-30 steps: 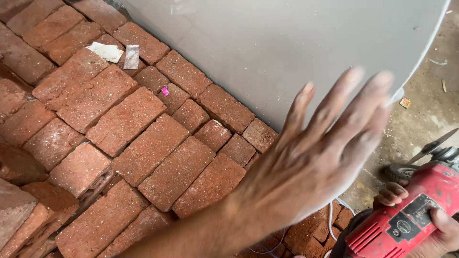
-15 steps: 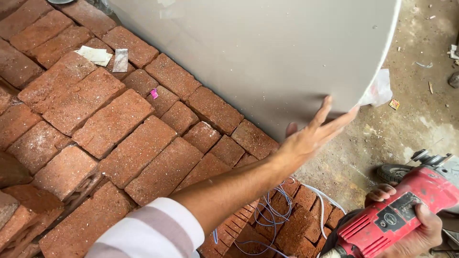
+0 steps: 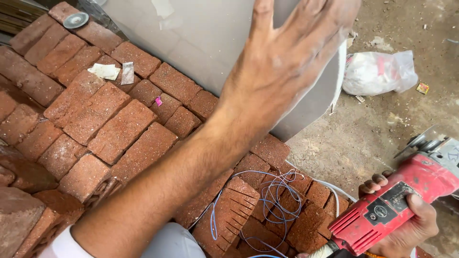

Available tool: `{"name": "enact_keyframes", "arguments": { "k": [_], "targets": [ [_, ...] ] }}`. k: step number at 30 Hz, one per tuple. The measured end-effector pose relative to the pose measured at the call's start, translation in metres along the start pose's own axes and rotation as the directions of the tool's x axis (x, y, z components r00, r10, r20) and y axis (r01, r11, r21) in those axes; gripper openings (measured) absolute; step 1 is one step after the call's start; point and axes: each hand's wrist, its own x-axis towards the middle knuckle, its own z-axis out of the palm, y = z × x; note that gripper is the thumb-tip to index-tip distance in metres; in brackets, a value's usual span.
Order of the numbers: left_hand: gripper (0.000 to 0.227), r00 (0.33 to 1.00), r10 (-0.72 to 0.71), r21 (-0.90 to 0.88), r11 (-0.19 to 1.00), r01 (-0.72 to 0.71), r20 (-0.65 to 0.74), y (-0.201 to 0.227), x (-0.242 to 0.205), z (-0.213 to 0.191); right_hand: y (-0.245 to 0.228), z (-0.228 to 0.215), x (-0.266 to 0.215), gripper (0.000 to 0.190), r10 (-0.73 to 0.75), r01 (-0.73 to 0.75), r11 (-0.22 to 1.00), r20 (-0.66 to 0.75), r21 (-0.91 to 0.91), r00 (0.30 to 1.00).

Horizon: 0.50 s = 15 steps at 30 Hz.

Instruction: The person holds a white panel against a stack of bricks and uses a power grinder to cut along its curved edge. They briefly pause to reposition the panel before resuming the cutting process with the tool.

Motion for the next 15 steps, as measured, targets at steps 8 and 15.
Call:
{"name": "enact_keyframes", "arguments": {
  "k": [8,15],
  "targets": [
    [0.052,0.804,0.323,0.263,0.828,-0.495,0.499,0.095,-0.047,0.035,0.002,0.014,-0.001,0.046,-0.034,0.034,0.999,0.005,-0.011,0.999],
    [0.072,0.876,0.040,-0.637,0.702,0.317,0.480,0.179,-0.093,0.010,0.016,0.014,-0.005,0.046,-0.053,0.054,0.997,0.016,-0.047,0.998]
  ]
}}
